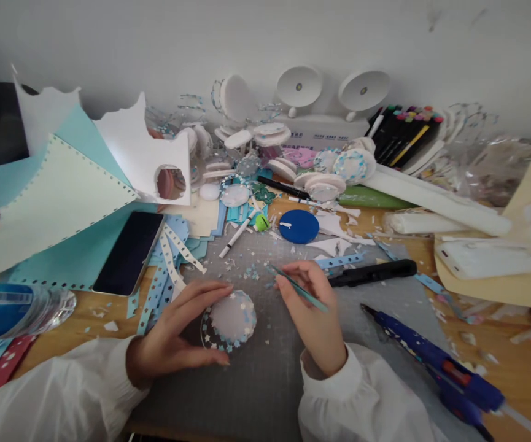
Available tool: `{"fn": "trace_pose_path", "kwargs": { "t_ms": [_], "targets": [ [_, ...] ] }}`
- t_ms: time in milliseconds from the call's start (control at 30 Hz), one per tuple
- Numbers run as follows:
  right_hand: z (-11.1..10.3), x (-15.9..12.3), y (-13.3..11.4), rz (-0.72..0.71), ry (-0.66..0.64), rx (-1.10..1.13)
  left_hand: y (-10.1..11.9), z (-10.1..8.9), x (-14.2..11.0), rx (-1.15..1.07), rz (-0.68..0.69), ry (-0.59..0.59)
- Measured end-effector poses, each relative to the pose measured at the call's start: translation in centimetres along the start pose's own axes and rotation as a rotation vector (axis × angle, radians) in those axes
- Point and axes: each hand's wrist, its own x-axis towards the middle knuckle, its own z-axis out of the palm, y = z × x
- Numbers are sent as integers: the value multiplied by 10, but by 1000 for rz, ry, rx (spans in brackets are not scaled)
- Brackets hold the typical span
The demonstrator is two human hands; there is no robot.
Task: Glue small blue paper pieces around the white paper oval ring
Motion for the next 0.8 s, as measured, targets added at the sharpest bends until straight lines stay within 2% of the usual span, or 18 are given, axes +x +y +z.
{"fn": "trace_pose_path", "kwargs": {
  "t_ms": [233, 400, 567, 800],
  "targets": [
    [3, 0, 6, -331, -57, -245, 0, 1, 0, 29, -16, -29],
    [7, -2, 13, -275, -63, -318, -1, 2, -1, 47, 33, -49],
    [11, 0, 16, -229, -38, -250, -1, 3, -3, 94, 49, -71],
    [8, -1, 7, -252, 53, -128, 0, 4, 0, 171, 28, -101]
  ]
}}
